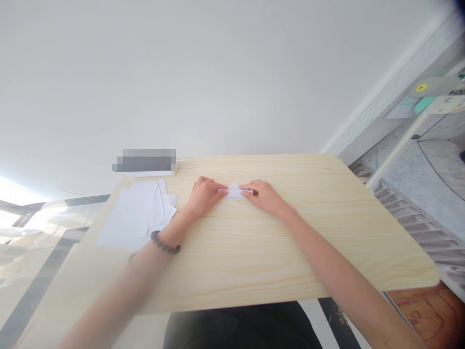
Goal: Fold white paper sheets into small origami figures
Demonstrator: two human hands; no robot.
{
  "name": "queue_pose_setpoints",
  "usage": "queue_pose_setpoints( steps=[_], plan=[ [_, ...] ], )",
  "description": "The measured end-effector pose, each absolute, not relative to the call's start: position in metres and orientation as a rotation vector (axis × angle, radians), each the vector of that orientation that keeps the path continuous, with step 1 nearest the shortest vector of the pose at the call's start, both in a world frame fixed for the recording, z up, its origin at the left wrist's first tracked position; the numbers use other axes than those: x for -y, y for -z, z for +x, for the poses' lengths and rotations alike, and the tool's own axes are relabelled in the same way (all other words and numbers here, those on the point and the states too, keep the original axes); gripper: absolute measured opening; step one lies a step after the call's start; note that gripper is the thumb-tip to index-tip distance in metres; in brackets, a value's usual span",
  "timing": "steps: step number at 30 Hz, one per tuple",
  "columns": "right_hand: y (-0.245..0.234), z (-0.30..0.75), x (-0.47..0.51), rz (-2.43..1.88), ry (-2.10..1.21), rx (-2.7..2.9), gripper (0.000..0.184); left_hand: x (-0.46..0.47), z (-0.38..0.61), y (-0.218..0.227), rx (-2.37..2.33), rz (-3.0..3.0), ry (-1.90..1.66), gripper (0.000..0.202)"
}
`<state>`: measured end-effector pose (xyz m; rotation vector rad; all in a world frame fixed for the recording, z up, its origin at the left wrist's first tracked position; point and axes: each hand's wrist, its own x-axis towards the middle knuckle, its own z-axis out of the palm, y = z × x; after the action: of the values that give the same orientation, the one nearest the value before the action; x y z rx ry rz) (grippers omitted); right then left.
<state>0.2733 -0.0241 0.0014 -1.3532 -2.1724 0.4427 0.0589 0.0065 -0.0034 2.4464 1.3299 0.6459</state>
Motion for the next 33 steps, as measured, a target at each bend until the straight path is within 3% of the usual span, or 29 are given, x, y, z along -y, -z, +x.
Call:
queue_pose_setpoints(
  steps=[15, 26, 33],
  plan=[
    [0.002, 0.275, 0.023, -1.405, -0.476, 2.180, 0.025, -0.013, 0.053, 0.001, -1.351, 2.372, -0.566, 0.024],
    [-0.006, 0.257, 0.037, -1.217, -0.056, 2.340, 0.031, -0.012, 0.053, 0.003, -1.369, 2.403, -0.561, 0.026],
    [-0.002, 0.248, 0.037, -1.154, 0.012, 2.408, 0.029, -0.012, 0.054, 0.004, -1.377, 2.410, -0.575, 0.025]
  ],
)
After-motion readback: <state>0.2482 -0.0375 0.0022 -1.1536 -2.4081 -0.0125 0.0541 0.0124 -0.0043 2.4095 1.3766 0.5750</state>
